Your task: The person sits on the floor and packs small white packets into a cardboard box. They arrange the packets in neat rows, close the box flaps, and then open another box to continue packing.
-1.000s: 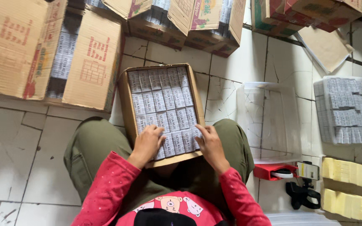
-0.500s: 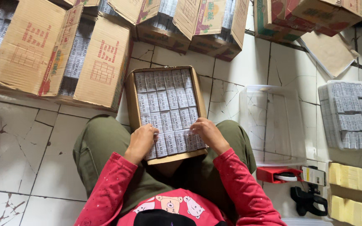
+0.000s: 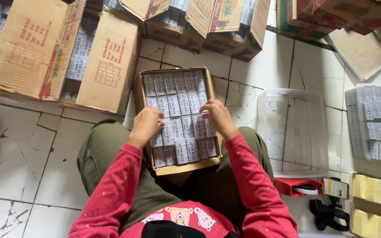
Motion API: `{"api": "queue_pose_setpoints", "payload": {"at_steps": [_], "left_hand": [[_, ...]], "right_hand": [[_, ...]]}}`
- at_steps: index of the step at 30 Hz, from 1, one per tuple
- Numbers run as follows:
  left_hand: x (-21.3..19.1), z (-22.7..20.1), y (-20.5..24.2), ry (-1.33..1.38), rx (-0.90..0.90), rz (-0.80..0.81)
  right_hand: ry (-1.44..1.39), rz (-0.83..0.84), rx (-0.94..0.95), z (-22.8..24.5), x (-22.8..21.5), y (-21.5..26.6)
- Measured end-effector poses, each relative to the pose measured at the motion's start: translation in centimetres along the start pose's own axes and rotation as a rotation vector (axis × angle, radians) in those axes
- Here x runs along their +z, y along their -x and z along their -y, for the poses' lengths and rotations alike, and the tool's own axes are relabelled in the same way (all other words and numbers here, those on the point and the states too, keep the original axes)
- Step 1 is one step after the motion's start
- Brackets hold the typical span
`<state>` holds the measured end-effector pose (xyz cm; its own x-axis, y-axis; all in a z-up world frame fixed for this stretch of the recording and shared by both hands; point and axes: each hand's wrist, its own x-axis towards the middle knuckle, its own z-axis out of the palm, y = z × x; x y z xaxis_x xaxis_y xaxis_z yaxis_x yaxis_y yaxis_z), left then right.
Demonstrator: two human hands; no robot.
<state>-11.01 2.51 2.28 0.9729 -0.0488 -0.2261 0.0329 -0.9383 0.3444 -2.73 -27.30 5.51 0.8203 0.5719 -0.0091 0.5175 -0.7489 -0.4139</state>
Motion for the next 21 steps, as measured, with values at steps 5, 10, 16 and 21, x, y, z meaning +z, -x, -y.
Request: {"api": "queue_pose_setpoints", "payload": {"at_steps": [5, 10, 16, 21], "left_hand": [[-1.6, -6.5, 4.7, -0.085, 0.261, -0.120], [2.1, -6.0, 3.3, -0.025, 0.318, -0.030], [1.4, -6.5, 3.1, -0.073, 0.261, 0.055], [-1.0, -7.3, 4.8, 0.065, 0.310, 0.115]], "right_hand": [[0.154, 0.182, -0.107, 7.9, -2.4, 2.7], [0.222, 0.216, -0.197, 6.4, 0.4, 3.0], [-0.023, 0.336, -0.125, 7.8, -2.8, 1.8], [-0.318, 0.501, -0.161, 8.6, -5.1, 2.1]]}}
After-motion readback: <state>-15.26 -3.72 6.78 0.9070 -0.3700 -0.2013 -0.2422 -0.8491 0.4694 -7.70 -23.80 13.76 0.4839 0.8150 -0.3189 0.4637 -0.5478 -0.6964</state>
